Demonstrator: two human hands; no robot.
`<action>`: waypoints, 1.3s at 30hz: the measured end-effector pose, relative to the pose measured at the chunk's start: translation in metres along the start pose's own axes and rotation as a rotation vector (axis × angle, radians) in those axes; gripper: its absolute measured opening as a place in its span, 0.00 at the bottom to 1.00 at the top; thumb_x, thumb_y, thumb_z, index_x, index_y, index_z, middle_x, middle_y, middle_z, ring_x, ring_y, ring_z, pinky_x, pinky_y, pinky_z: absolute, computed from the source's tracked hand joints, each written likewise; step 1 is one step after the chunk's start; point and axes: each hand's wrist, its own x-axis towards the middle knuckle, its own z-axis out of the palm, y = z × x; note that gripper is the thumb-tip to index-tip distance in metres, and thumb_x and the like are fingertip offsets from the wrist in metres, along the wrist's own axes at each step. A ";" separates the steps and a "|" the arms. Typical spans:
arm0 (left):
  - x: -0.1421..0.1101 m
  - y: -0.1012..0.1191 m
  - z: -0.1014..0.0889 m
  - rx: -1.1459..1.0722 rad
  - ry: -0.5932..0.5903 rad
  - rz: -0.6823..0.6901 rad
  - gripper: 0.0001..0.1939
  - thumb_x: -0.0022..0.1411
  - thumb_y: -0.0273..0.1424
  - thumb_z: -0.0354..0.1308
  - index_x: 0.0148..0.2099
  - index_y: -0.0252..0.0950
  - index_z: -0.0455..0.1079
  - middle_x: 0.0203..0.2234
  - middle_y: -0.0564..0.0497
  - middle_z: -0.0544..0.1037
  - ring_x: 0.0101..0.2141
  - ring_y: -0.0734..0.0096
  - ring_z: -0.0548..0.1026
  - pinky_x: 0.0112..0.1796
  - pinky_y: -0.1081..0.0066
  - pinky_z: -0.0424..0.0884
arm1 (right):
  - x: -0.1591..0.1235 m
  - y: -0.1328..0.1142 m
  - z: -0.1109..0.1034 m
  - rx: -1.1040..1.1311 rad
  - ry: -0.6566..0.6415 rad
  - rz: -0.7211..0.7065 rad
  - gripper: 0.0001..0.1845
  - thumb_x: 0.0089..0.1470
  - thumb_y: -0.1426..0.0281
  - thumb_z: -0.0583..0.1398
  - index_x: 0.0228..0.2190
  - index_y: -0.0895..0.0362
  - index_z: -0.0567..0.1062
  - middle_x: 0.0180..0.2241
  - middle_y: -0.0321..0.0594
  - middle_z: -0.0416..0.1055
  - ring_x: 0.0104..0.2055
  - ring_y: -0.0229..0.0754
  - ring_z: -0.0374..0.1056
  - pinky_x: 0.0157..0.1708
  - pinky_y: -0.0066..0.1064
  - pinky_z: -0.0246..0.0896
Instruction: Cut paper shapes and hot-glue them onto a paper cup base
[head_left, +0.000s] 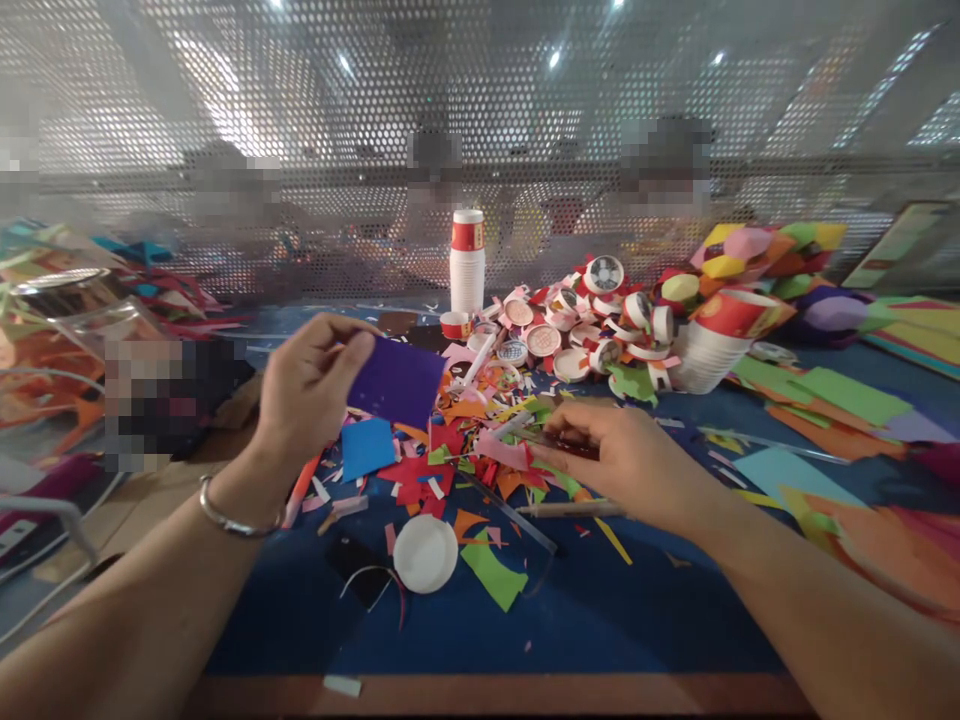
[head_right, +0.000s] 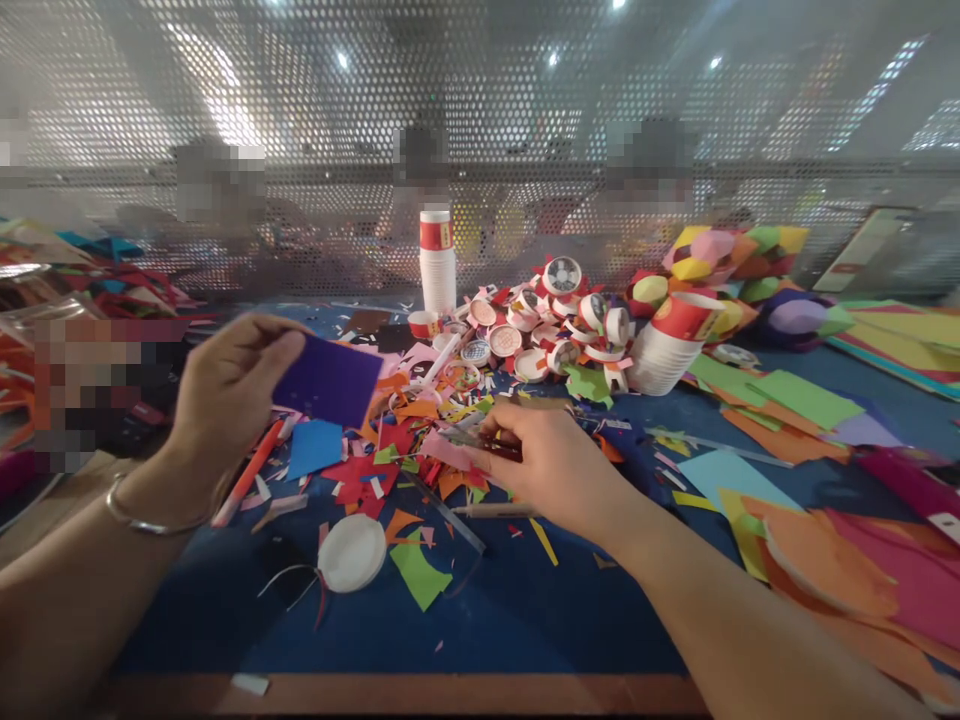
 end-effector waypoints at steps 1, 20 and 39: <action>-0.005 0.008 0.005 -0.072 -0.038 0.012 0.18 0.68 0.46 0.52 0.50 0.40 0.70 0.35 0.50 0.77 0.32 0.69 0.72 0.31 0.68 0.68 | 0.000 -0.001 0.001 0.064 0.020 -0.010 0.15 0.59 0.56 0.61 0.30 0.56 0.73 0.26 0.36 0.72 0.27 0.38 0.65 0.27 0.31 0.57; -0.035 0.034 0.039 -0.616 -0.727 -0.232 0.16 0.61 0.38 0.66 0.47 0.34 0.73 0.33 0.51 0.79 0.28 0.76 0.73 0.26 0.78 0.71 | 0.004 -0.001 0.017 0.552 0.056 -0.098 0.14 0.61 0.61 0.63 0.28 0.56 0.71 0.24 0.30 0.63 0.25 0.32 0.57 0.25 0.27 0.52; -0.032 0.028 0.027 -0.499 -0.589 -0.237 0.14 0.65 0.41 0.62 0.41 0.33 0.74 0.27 0.50 0.81 0.24 0.77 0.73 0.24 0.78 0.68 | 0.002 -0.001 0.012 0.666 0.075 -0.055 0.19 0.60 0.54 0.63 0.28 0.56 0.74 0.21 0.28 0.54 0.21 0.31 0.45 0.19 0.30 0.38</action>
